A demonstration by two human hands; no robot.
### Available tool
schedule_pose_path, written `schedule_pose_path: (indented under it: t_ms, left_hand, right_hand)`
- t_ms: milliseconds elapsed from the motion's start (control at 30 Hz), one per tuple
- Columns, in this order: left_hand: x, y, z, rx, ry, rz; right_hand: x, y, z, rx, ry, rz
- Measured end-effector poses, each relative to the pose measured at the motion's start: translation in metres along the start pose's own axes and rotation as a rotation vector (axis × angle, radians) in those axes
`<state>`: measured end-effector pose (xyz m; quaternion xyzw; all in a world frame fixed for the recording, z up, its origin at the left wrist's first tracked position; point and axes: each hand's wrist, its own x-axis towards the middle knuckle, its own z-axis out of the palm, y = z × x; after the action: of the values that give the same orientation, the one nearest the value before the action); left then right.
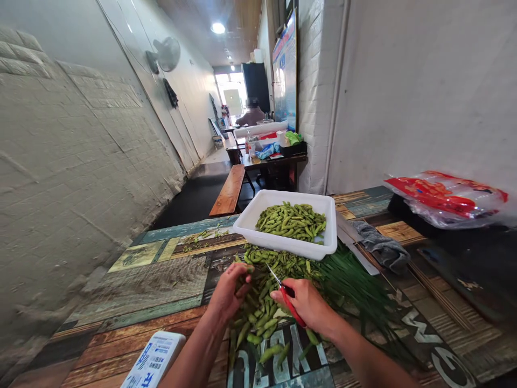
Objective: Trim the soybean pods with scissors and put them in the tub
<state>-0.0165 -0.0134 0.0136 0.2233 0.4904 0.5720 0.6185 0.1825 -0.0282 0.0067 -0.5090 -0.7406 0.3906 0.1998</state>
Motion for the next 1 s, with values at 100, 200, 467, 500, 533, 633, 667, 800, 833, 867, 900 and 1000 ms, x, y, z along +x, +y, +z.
schedule_pose_path:
  t_ms: [100, 200, 467, 500, 533, 633, 667, 800, 833, 867, 900, 1000]
  left_hand:
    - [0.008, 0.006, -0.012, -0.046, 0.072, 0.089]
    - [0.018, 0.005, -0.023, -0.038, 0.13, 0.138]
    - [0.028, -0.005, -0.04, 1.133, 0.221, 0.498]
    - [0.027, -0.005, -0.04, 1.269, 0.201, 0.482]
    - [0.025, -0.005, -0.04, 1.378, 0.185, 0.457]
    - [0.02, -0.003, -0.037, 1.542, 0.179, 0.422]
    - [0.019, -0.002, -0.036, 1.561, 0.181, 0.428]
    - [0.018, -0.001, -0.034, 1.599, 0.161, 0.457]
    - [0.018, -0.001, -0.035, 1.603, 0.15, 0.458]
    - [0.018, -0.002, -0.036, 1.606, 0.139, 0.456]
    - [0.019, -0.002, -0.036, 1.609, 0.131, 0.453]
    - [0.021, -0.003, -0.037, 1.599, 0.129, 0.478]
  right_hand:
    - [0.001, 0.001, 0.0, -0.013, 0.012, 0.0]
    - [0.002, 0.0, 0.001, -0.022, 0.005, 0.0]
    - [0.002, -0.002, 0.0, -0.022, -0.016, -0.009]
    - [0.002, -0.001, 0.001, -0.023, -0.018, -0.013]
    - [0.002, 0.0, 0.002, -0.024, -0.02, -0.016]
    - [0.003, 0.002, 0.004, -0.025, -0.018, -0.007]
    - [0.003, 0.003, 0.004, -0.022, -0.017, -0.001]
    - [0.003, 0.003, 0.005, -0.006, -0.021, 0.0]
    - [0.003, 0.003, 0.005, -0.008, -0.02, -0.002]
    - [0.003, 0.002, 0.005, -0.012, -0.018, -0.005]
    - [0.003, 0.002, 0.005, -0.016, -0.017, -0.008]
    - [0.004, 0.002, 0.005, -0.024, -0.018, -0.006]
